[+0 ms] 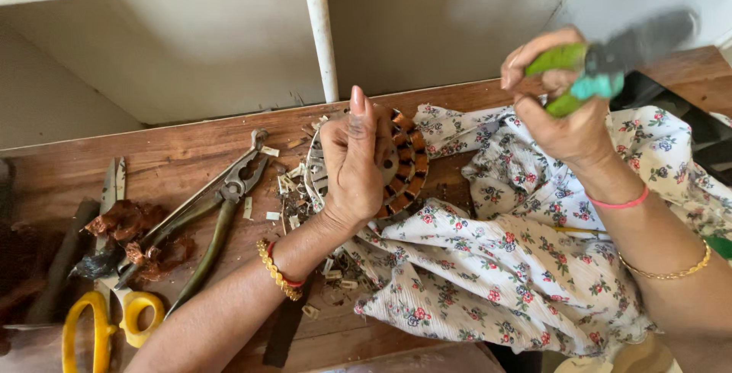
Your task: The person uses pliers and a screwdriver to remove copper windings from a circular metal rotor. They repeatedly cut and pull the wires from the slots, rotating the rotor to access different sections.
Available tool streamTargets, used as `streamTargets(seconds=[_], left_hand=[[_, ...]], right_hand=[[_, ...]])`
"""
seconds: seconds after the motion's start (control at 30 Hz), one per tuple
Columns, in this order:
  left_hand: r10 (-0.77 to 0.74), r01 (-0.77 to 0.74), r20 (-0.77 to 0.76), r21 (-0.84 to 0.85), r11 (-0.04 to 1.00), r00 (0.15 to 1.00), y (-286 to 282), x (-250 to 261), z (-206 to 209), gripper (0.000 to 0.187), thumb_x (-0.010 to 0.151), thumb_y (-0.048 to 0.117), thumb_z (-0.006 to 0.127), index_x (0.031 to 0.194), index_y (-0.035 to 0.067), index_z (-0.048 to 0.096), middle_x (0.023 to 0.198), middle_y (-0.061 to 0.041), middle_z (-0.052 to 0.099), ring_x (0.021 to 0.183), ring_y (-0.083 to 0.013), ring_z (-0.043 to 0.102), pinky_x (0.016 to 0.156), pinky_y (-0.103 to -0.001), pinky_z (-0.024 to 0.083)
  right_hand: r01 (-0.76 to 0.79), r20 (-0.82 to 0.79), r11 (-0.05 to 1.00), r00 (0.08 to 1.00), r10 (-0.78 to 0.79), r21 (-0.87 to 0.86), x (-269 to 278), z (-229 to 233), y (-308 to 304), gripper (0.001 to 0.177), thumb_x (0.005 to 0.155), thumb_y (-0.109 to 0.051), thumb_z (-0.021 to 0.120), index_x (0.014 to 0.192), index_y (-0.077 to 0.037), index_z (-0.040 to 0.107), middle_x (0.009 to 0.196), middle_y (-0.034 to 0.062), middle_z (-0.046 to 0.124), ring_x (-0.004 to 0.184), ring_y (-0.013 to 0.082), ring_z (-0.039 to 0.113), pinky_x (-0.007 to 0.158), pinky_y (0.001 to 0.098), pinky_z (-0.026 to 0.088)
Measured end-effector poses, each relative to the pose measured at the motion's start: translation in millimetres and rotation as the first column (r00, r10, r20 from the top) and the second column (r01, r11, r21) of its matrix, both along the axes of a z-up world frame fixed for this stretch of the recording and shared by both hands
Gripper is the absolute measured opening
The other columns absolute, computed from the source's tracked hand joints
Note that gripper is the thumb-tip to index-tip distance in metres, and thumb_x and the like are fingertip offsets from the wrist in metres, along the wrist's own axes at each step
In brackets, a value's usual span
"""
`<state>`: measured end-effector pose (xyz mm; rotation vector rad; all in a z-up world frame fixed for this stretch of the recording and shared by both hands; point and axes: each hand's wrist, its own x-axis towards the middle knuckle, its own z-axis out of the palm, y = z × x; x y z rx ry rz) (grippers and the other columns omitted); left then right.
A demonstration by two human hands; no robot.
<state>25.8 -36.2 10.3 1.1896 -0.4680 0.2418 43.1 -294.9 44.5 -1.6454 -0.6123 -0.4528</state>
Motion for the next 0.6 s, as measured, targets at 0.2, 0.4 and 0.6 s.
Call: streamTargets(seconds=[0.2,0.4,0.6], left_hand=[[-0.027,0.026,0.117,0.013,1.000,0.993,6.4,9.7,4.5,0.059,0.116,0.042,0.037,0.067,0.009,0.037,0.064,0.005,0.035,0.059,-0.0063,0.028,0.053,-0.029,0.023],[-0.058,0.048,0.062,0.158,0.986,0.996,7.2,-0.8,6.9,0.058,0.116,0.040,0.037,0.067,0.009,0.036,0.063,0.006,0.033,0.059,-0.0054,0.027,0.052,-0.028,0.023],[-0.129,0.116,0.051,0.208,0.971,0.990,7.6,-6.3,-3.3,0.058,0.115,0.040,0.039,0.067,0.008,0.034,0.062,0.007,0.032,0.059,-0.0057,0.026,0.053,-0.030,0.025]], right_hand=[[0.535,0.589,0.510,0.806,-0.067,-0.674,26.6,-2.0,-11.1,0.033,0.075,-0.003,0.082,0.103,-0.011,0.067,0.096,0.0008,0.058,0.094,0.0218,0.056,0.081,0.0383,0.045],[0.557,0.558,0.186,0.828,-0.051,-0.810,23.9,-6.0,1.8,0.056,0.048,-0.011,0.085,0.103,-0.011,0.073,0.087,0.0016,0.062,0.086,0.0206,0.056,0.077,0.0396,0.044],[0.276,-0.028,0.940,0.958,-0.287,-0.198,7.0,-3.5,-1.6,0.027,0.077,-0.015,0.063,0.104,-0.021,0.064,0.095,-0.0097,0.061,0.088,0.0097,0.057,0.071,0.0294,0.047]])
